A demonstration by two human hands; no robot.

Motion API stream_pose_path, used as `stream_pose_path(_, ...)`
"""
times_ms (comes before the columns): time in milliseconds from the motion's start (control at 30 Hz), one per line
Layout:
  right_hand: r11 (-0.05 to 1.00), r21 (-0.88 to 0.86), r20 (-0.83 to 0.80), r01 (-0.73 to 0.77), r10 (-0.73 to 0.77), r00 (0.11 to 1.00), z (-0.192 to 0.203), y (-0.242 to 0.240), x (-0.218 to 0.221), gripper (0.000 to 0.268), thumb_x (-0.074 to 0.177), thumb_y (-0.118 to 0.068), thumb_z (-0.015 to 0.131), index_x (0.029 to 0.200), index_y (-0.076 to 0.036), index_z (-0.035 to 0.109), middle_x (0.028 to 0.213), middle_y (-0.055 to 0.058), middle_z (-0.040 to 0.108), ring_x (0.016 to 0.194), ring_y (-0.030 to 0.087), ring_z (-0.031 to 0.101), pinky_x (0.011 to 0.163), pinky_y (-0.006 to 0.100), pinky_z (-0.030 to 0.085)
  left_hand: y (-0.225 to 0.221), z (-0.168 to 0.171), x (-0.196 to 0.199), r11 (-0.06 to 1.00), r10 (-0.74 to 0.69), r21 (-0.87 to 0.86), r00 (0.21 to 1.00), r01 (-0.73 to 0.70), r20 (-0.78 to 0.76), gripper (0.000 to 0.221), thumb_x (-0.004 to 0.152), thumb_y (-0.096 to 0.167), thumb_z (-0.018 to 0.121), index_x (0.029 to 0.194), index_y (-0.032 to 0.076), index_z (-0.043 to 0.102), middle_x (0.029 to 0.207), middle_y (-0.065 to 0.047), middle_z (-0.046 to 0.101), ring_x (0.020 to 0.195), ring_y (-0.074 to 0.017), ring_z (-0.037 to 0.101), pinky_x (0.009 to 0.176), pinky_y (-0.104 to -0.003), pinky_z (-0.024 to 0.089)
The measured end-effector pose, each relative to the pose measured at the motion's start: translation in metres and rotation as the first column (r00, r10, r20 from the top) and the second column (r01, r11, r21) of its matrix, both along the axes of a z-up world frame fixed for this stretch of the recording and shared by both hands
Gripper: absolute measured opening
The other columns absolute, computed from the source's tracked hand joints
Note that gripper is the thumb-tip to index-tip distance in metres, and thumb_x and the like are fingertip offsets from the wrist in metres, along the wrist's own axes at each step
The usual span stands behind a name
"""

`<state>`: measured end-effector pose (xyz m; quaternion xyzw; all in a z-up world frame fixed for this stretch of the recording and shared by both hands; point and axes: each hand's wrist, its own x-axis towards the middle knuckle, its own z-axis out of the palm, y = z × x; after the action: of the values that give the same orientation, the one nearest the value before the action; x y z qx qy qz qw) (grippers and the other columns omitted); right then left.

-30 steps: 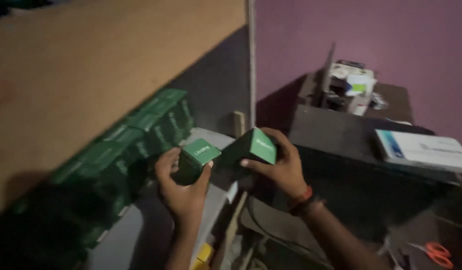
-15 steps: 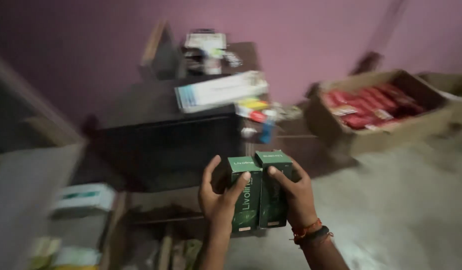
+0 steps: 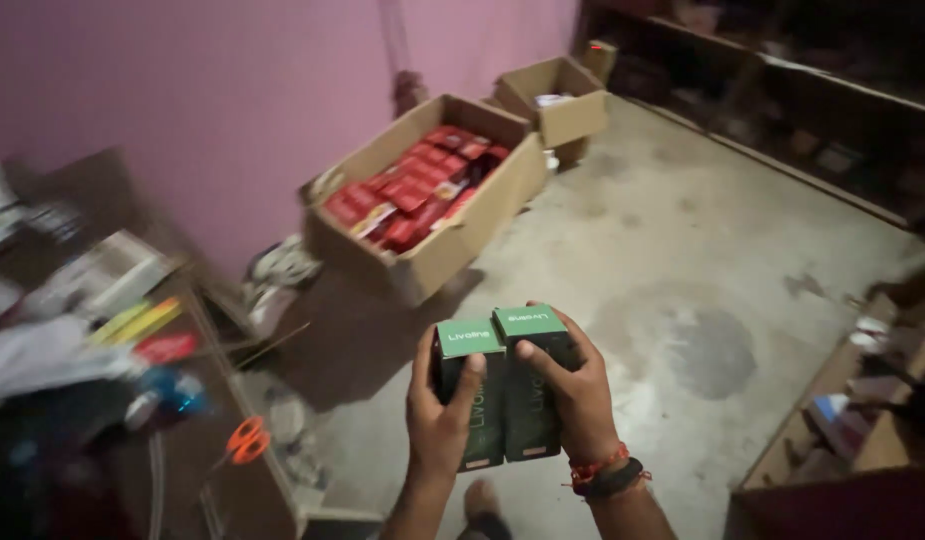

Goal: The person stocks medicine boxes by carrying them across the room and arranging them into stacks on shelves and a counter by hand.

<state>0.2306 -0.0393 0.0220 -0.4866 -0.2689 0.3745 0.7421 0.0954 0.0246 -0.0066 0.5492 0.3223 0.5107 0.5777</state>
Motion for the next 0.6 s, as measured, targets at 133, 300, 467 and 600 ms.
stream_pose_path(133,0.992,-0.040,0.004,0.120,-0.120,0.993,-0.011,0.018,0.089,0.055,0.081,-0.013,0.077,0.133,0.000,0.063,0.113,0.009,0.074,0.102,0.016,0.069,0.088,0.031,0.055,0.036,-0.011,0.100,0.977,-0.212,-0.022,0.977,0.212,-0.011,0.073,0.078,0.019,0.086,0.139,0.004,0.048,0.117,-0.009,0.069,0.107,-0.0157,0.068,0.092,-0.031,0.056)
stream_pose_path(300,0.963,-0.062,0.100,0.263,-0.257,0.961,-0.005,0.064,0.208,0.052,0.083,-0.013,0.077,0.132,0.000,0.065,0.111,0.009,0.073,0.101,0.016,0.068,0.087,0.031,0.055,0.099,-0.005,0.231,0.941,-0.335,0.038,0.941,0.338,-0.054,0.083,0.069,0.014,0.092,0.138,0.005,0.045,0.117,-0.010,0.070,0.106,-0.0165,0.070,0.091,-0.032,0.058)
stream_pose_path(467,0.925,-0.030,0.114,0.379,-0.373,0.921,0.016,0.098,0.323,0.051,0.085,-0.014,0.077,0.132,0.000,0.062,0.112,0.008,0.071,0.101,0.014,0.066,0.088,0.029,0.054,0.148,0.021,0.358,0.896,-0.436,0.048,0.896,0.441,-0.088,0.081,0.071,0.016,0.091,0.138,0.006,0.047,0.117,-0.009,0.070,0.106,-0.0167,0.069,0.091,-0.032,0.058)
stream_pose_path(600,0.885,-0.023,0.073,0.466,-0.463,0.883,0.018,0.121,0.413,0.053,0.083,-0.014,0.077,0.132,-0.002,0.062,0.112,0.006,0.072,0.101,0.013,0.067,0.087,0.029,0.055,0.180,0.027,0.459,0.820,-0.571,0.012,0.820,0.572,-0.032,0.081,0.073,0.018,0.090,0.139,0.006,0.045,0.119,-0.009,0.068,0.109,-0.0163,0.068,0.093,-0.032,0.057)
